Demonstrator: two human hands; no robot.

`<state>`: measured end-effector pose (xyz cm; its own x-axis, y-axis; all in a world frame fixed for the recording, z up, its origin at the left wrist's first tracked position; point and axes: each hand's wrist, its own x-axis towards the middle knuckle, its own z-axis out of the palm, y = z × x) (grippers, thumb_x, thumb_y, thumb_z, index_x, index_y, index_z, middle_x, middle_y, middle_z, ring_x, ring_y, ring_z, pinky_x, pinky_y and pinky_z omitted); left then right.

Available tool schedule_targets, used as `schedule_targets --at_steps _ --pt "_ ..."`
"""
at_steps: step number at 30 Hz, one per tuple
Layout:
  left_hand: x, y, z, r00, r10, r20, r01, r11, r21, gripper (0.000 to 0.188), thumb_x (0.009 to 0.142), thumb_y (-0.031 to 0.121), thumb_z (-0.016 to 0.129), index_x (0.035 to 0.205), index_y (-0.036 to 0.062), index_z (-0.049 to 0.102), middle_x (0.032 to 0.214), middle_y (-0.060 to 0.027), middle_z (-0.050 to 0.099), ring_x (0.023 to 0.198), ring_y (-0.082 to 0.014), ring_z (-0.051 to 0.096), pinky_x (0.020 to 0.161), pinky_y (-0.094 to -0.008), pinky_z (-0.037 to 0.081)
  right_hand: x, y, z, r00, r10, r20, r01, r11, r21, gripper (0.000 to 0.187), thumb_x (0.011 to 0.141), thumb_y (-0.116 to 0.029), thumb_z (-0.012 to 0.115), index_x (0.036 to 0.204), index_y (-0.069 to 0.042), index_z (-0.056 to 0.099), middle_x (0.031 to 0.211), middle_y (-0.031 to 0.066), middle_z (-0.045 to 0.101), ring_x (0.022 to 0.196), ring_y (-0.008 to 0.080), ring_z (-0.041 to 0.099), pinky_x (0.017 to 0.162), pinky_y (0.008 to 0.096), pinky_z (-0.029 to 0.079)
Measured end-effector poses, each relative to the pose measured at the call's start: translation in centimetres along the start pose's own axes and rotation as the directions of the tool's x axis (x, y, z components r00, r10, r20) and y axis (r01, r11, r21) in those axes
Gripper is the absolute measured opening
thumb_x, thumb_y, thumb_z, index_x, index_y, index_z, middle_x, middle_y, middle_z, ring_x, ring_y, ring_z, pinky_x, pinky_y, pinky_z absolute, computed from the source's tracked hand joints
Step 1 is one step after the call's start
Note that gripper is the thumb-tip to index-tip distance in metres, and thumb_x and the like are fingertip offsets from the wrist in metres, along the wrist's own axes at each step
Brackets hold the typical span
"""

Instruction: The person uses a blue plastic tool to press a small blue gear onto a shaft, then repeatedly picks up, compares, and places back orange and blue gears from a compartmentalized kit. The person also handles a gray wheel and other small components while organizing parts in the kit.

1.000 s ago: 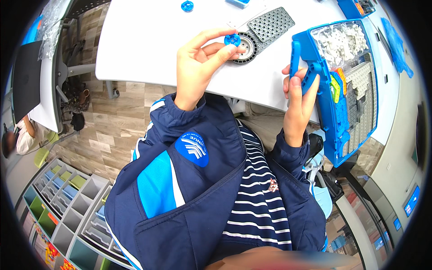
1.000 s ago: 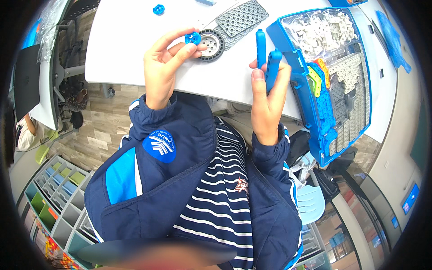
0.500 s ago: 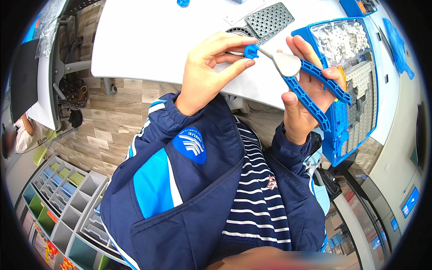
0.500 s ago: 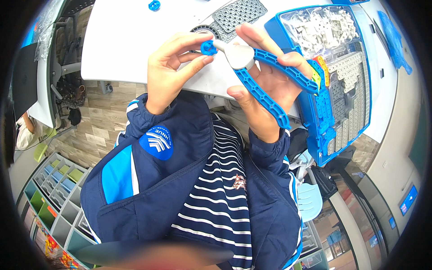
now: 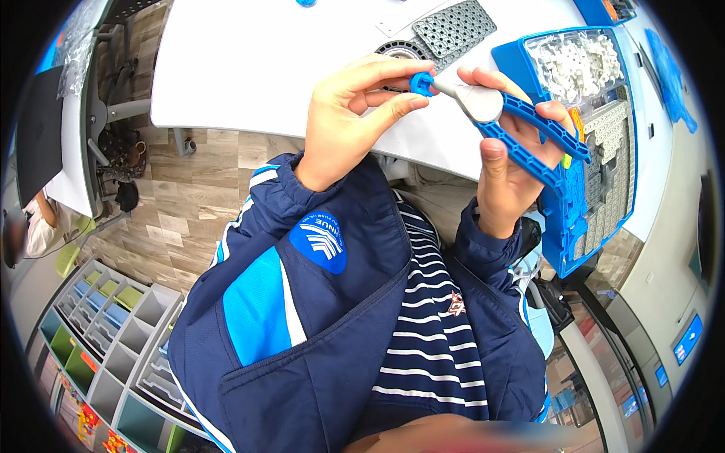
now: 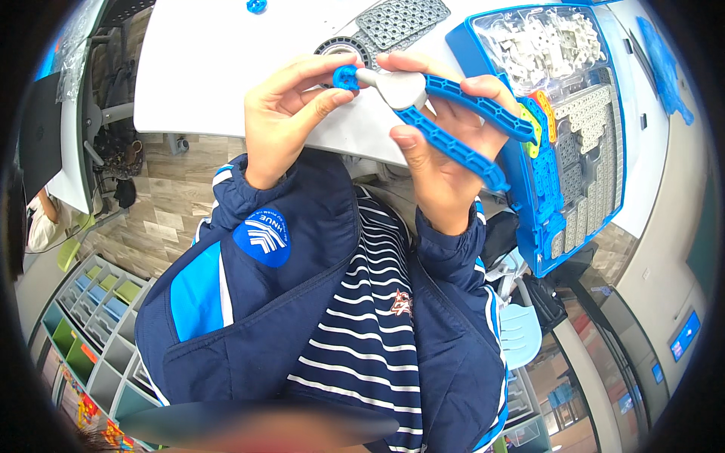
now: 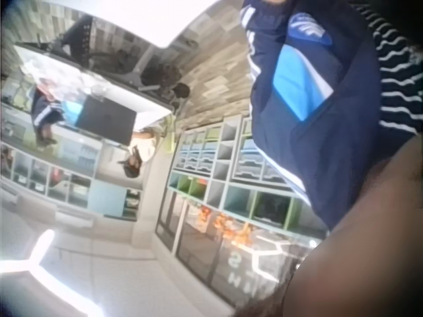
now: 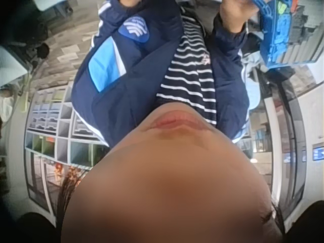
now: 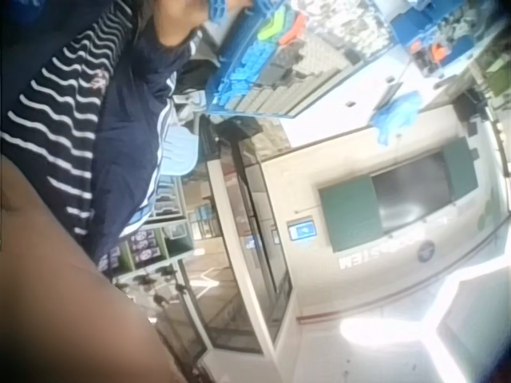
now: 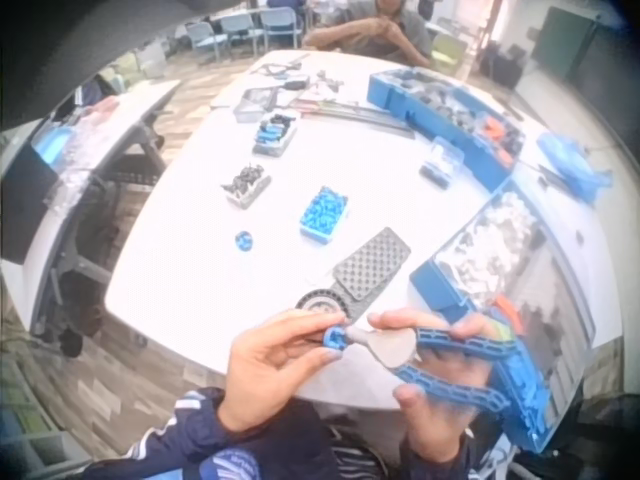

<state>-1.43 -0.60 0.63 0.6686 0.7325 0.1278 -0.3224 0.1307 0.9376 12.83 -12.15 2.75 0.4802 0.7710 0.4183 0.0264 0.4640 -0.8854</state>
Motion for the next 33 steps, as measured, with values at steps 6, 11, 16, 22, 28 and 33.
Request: schedule_targets --at_steps 6,11,16,22,28,33 --pt "-0.1 0.0 0.0 0.994 -0.015 0.110 0.019 0.999 -0.037 0.031 0.096 -0.003 0.066 0.127 -0.0079 0.065 0.118 -0.0173 0.068 0.105 -0.0274 0.073 0.094 -0.0369 0.061 -0.4 -0.1 -0.7 0.964 0.221 -0.150 -0.200 0.969 0.142 0.043 0.107 -0.032 0.056 0.138 -0.008 0.039 0.134 0.0292 0.058 0.120 0.0462 0.063 0.102 0.0520 0.056" --pt "0.3 0.4 -1.0 0.990 -0.121 0.068 0.128 0.986 -0.103 0.032 0.102 0.007 0.063 0.129 -0.0087 0.062 0.117 -0.0198 0.070 0.104 -0.0281 0.073 0.093 -0.0390 0.062 -0.1 0.0 -1.7 0.848 0.463 -0.257 -0.298 0.819 0.491 0.039 0.108 -0.029 0.054 0.137 -0.006 0.038 0.127 0.0269 0.062 0.116 0.0427 0.066 0.099 0.0542 0.059" --pt "0.7 0.7 -2.9 0.990 -0.138 -0.010 0.136 0.986 -0.101 0.034 0.100 0.009 0.067 0.128 -0.0090 0.061 0.117 -0.0206 0.070 0.103 -0.0272 0.073 0.094 -0.0386 0.061 -0.1 0.0 -1.1 0.911 0.361 -0.197 -0.275 0.892 0.359 0.038 0.110 -0.029 0.051 0.137 -0.006 0.039 0.129 0.0284 0.060 0.119 0.0456 0.064 0.100 0.0556 0.058" --pt "0.6 0.6 -1.6 0.950 -0.296 0.094 0.310 0.883 -0.352 0.033 0.106 0.028 0.045 0.123 0.0005 0.051 0.112 -0.0187 0.064 0.084 -0.0158 0.059 0.060 -0.0270 0.050 0.3 -0.5 0.1 0.937 0.295 -0.188 -0.240 0.933 0.268 0.043 0.108 -0.030 0.055 0.138 -0.008 0.036 0.128 0.0291 0.061 0.117 0.0451 0.066 0.097 0.0541 0.059" --pt "0.9 1.6 -1.6 0.901 -0.361 0.239 0.412 0.885 -0.218 0.019 0.101 0.018 0.064 0.109 0.0010 0.064 0.092 -0.0034 0.061 0.064 -0.0051 0.049 0.054 -0.0206 0.036 -0.2 -0.2 1.3 0.956 0.225 -0.186 -0.193 0.965 0.177 0.049 0.104 -0.027 0.062 0.140 -0.009 0.033 0.127 0.0307 0.062 0.115 0.0430 0.067 0.096 0.0514 0.059" --pt "3.4 2.5 -1.7 0.960 -0.281 -0.009 0.277 0.937 0.212 0.020 0.098 0.015 0.070 0.110 -0.0002 0.066 0.091 -0.0029 0.066 0.064 -0.0046 0.051 0.054 -0.0209 0.037 -0.2 0.0 1.2 0.969 0.032 -0.244 -0.049 0.997 -0.066 0.057 0.100 -0.040 0.068 0.140 -0.012 0.037 0.133 0.0317 0.058 0.121 0.0452 0.063 0.101 0.0545 0.056"
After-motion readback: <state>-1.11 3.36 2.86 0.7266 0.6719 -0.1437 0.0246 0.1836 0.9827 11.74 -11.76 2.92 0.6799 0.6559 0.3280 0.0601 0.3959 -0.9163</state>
